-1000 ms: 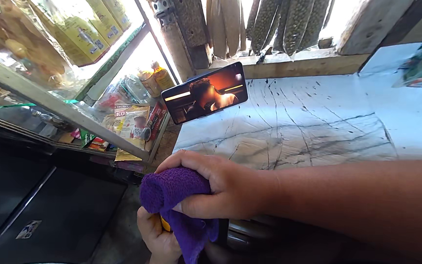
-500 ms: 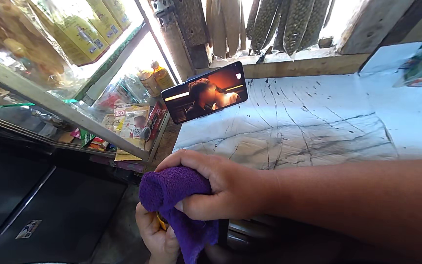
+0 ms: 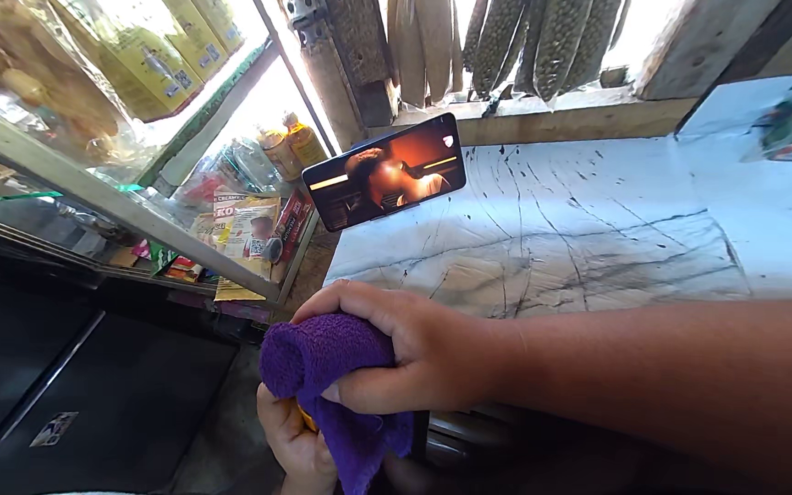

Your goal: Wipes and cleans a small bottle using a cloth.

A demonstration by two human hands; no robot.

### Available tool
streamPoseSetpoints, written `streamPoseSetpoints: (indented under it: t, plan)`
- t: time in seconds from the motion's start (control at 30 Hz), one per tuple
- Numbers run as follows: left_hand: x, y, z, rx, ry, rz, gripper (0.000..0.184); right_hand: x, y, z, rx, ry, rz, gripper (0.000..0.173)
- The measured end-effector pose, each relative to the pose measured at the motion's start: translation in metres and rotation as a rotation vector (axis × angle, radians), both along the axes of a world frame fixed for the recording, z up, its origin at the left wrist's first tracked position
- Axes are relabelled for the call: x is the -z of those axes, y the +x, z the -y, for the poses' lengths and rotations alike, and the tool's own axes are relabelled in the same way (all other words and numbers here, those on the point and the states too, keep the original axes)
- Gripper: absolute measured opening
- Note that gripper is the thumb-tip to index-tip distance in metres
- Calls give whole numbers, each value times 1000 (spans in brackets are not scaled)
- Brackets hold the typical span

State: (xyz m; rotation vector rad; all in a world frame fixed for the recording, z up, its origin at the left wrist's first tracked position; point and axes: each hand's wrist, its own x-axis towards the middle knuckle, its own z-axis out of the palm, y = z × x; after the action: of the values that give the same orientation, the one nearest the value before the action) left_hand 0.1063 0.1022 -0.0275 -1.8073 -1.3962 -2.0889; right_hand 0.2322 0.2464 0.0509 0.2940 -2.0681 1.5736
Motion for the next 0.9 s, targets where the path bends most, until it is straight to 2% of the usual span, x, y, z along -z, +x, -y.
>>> streamPoseSetpoints:
  t: [0.37,0.57,0.9]
  plan:
    - [7,0,-1,3,16,0,40,1,-1,0,16,8,-11,36]
    - [9,2,1,-1,13,68,40,1,0,1,71,50,-43,32]
    - [9,2,0,57,12,102,42,2,0,1,80,31,-12,34]
